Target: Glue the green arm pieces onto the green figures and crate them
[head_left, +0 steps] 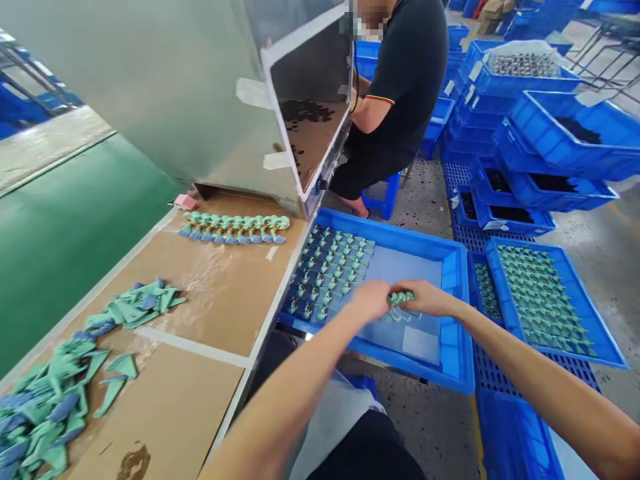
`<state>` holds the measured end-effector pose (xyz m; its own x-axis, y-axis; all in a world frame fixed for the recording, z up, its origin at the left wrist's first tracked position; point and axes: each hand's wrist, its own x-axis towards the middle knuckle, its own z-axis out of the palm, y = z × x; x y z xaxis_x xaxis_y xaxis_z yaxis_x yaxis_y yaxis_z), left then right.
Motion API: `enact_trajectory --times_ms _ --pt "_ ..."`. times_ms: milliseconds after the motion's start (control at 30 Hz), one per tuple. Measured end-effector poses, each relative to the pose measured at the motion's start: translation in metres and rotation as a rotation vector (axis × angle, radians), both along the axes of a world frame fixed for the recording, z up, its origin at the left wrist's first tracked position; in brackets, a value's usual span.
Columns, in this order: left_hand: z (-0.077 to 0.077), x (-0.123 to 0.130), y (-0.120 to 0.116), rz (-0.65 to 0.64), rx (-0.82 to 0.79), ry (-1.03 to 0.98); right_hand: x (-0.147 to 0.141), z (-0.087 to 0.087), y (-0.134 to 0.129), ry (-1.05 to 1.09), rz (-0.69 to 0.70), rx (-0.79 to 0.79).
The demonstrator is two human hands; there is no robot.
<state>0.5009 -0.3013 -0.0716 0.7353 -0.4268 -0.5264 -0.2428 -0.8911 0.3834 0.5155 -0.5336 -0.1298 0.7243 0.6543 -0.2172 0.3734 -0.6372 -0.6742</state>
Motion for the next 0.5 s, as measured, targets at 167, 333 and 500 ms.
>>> enact_trajectory --times_ms 167,333,500 --pt "-0.076 -0.04 -0.055 0.089 -0.053 0.148 -0.033 -0.081 -0.043 0.085 0.048 -0.088" --pt "-0.113 -0.047 -0.04 0.161 -0.135 0.224 -0.048 -0.099 -0.056 0.095 0.054 -0.063" --pt "-0.123 -0.036 0.004 0.28 -0.207 0.232 -0.054 -0.072 -0.053 0.07 -0.158 -0.012"
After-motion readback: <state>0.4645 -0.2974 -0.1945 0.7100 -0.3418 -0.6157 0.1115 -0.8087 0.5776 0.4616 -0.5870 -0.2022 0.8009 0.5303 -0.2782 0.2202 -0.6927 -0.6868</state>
